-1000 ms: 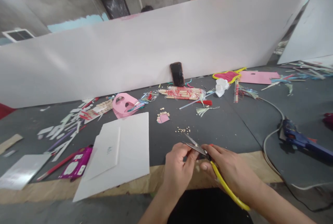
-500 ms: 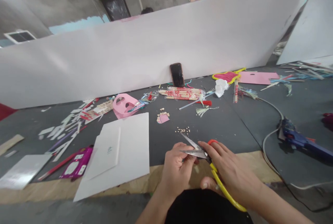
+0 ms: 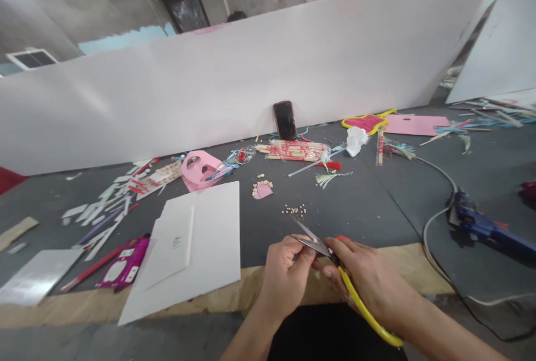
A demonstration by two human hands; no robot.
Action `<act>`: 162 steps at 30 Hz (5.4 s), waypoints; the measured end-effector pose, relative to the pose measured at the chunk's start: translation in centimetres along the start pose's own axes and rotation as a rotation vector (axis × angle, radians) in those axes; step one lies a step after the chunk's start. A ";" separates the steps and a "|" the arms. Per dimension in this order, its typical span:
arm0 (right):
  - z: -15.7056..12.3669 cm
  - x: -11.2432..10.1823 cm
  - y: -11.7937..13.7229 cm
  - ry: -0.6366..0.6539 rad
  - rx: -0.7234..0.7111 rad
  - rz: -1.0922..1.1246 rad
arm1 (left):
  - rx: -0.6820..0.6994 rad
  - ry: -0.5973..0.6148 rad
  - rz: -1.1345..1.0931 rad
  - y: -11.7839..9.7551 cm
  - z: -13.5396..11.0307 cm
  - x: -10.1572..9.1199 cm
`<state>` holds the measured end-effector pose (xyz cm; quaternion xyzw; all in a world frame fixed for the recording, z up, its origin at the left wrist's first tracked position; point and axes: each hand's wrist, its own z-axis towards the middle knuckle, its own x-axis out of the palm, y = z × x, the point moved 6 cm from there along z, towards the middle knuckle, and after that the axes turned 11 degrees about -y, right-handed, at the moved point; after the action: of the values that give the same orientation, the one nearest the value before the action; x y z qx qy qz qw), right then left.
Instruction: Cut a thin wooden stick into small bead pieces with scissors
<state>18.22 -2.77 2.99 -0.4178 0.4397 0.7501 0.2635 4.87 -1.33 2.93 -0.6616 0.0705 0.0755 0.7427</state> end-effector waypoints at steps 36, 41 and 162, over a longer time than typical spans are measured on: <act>-0.1 -1.1 0.6 -0.143 -0.134 -0.047 | 0.020 0.000 -0.090 -0.1 0.4 -0.2; 0.0 -1.0 0.6 -0.104 -0.080 -0.012 | 0.015 -0.003 -0.089 -0.2 0.4 -0.2; -0.6 -0.4 0.0 -0.095 -0.052 -0.079 | 0.388 -0.277 0.156 -0.6 -1.5 -1.0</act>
<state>18.66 -3.25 3.16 -0.4056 0.3901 0.7693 0.3025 4.04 -2.92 3.57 -0.4826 0.0320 0.2079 0.8502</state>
